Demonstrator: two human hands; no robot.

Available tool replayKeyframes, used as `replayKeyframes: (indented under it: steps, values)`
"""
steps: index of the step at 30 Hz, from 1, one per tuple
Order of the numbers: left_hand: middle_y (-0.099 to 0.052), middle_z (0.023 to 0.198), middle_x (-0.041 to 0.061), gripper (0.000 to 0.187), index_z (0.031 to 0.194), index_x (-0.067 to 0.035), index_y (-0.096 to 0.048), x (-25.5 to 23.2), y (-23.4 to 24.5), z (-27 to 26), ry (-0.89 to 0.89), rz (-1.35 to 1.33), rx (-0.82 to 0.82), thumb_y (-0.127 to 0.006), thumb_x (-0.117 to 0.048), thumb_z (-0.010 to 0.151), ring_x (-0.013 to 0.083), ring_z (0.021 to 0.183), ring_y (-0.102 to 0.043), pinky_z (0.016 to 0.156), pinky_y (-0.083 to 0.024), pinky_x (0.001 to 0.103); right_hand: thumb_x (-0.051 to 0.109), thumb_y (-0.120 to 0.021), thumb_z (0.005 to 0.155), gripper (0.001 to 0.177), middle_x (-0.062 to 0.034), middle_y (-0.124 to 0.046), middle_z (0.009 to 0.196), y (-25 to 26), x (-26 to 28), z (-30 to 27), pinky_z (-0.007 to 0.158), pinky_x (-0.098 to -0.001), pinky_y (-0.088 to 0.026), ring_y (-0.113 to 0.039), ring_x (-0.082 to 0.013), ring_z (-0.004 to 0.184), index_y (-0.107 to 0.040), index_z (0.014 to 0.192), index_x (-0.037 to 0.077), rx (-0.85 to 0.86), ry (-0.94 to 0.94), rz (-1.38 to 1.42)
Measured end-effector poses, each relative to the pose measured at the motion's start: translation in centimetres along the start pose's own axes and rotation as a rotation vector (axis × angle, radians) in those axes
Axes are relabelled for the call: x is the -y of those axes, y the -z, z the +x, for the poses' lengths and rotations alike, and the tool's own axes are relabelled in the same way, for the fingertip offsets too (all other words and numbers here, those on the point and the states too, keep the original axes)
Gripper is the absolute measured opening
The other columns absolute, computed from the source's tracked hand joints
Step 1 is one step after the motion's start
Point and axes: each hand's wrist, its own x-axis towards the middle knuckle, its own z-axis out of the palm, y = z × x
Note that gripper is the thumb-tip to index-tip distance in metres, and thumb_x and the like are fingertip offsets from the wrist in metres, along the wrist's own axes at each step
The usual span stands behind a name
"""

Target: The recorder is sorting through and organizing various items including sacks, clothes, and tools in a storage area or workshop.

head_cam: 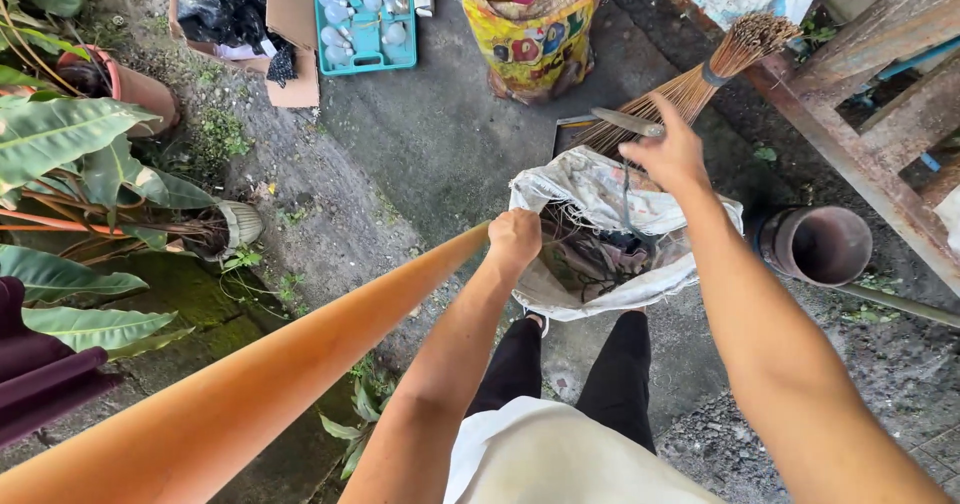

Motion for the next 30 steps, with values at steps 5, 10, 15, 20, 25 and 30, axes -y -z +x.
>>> replayKeyframes:
  steps: [5, 10, 15, 20, 25, 30]
  values:
    - [-0.076, 0.096, 0.020, 0.018, 0.092, -0.005, -0.077, -2.4, 3.0, 0.5, 0.018, -0.141, -0.181, -0.060, -0.005, 0.089, 0.0375, 0.093, -0.075, 0.080, -0.061, 0.045, 0.015, -0.083, 0.089, 0.038, -0.0078, -0.071, 0.087, -2.3, -0.5, 6.9, 0.056, -0.0315, -0.054, -0.067, -0.0133, 0.067, -0.073, 0.124, 0.006, 0.098, -0.114, 0.203]
    - [-0.074, 0.094, 0.023, 0.016, 0.086, -0.001, -0.076, -4.7, 8.2, 1.3, -0.137, -0.213, -0.342, -0.061, 0.000, 0.083, 0.0423, 0.090, -0.073, 0.080, -0.060, 0.048, 0.009, -0.083, 0.089, 0.027, -0.0087, -0.071, 0.084, -1.5, -0.8, 9.6, 0.050, -0.0278, -0.055, -0.067, -0.0117, 0.063, -0.071, 0.112, 0.001, -0.014, -0.143, 0.370]
    - [-0.074, 0.094, 0.022, 0.014, 0.083, 0.000, -0.074, -6.1, 10.4, 2.8, -0.192, -0.269, -0.441, -0.061, 0.003, 0.079, 0.0427, 0.089, -0.072, 0.081, -0.060, 0.048, 0.008, -0.082, 0.090, 0.022, -0.0081, -0.072, 0.085, -0.5, -0.9, 10.6, 0.052, -0.0267, -0.060, -0.070, -0.0113, 0.062, -0.071, 0.107, 0.000, -0.088, -0.175, 0.426]
    - [-0.071, 0.103, 0.019, 0.011, 0.092, -0.001, -0.072, -4.3, 9.1, 3.4, -0.146, -0.166, -0.501, -0.063, 0.000, 0.086, 0.0405, 0.088, -0.072, 0.075, -0.060, 0.048, 0.011, -0.082, 0.088, 0.034, -0.0128, -0.072, 0.085, -0.1, -1.2, 11.7, 0.049, -0.0326, -0.053, -0.068, -0.0174, 0.062, -0.063, 0.112, -0.003, -0.110, -0.227, 0.337]
    - [-0.067, 0.112, 0.015, 0.016, 0.099, -0.003, -0.072, -2.4, 9.6, 1.8, -0.120, -0.131, -0.400, -0.065, 0.001, 0.084, 0.0376, 0.099, -0.070, 0.083, -0.059, 0.045, 0.016, -0.081, 0.083, 0.065, -0.0243, -0.060, 0.127, -0.5, -5.1, 9.2, 0.092, -0.0605, -0.042, -0.054, -0.0388, 0.117, -0.051, 0.138, 0.000, 0.340, -0.228, -0.502]
    - [-0.064, 0.119, 0.015, 0.026, 0.104, -0.002, -0.070, -2.2, 10.4, 1.3, -0.076, -0.094, -0.329, -0.067, 0.003, 0.079, 0.0375, 0.101, -0.069, 0.082, -0.060, 0.043, 0.009, -0.079, 0.073, 0.089, -0.0263, -0.029, 0.161, -1.9, -8.8, 3.7, 0.104, -0.0801, -0.012, -0.017, -0.0478, 0.149, -0.037, 0.151, 0.003, 0.433, -0.116, -0.923]
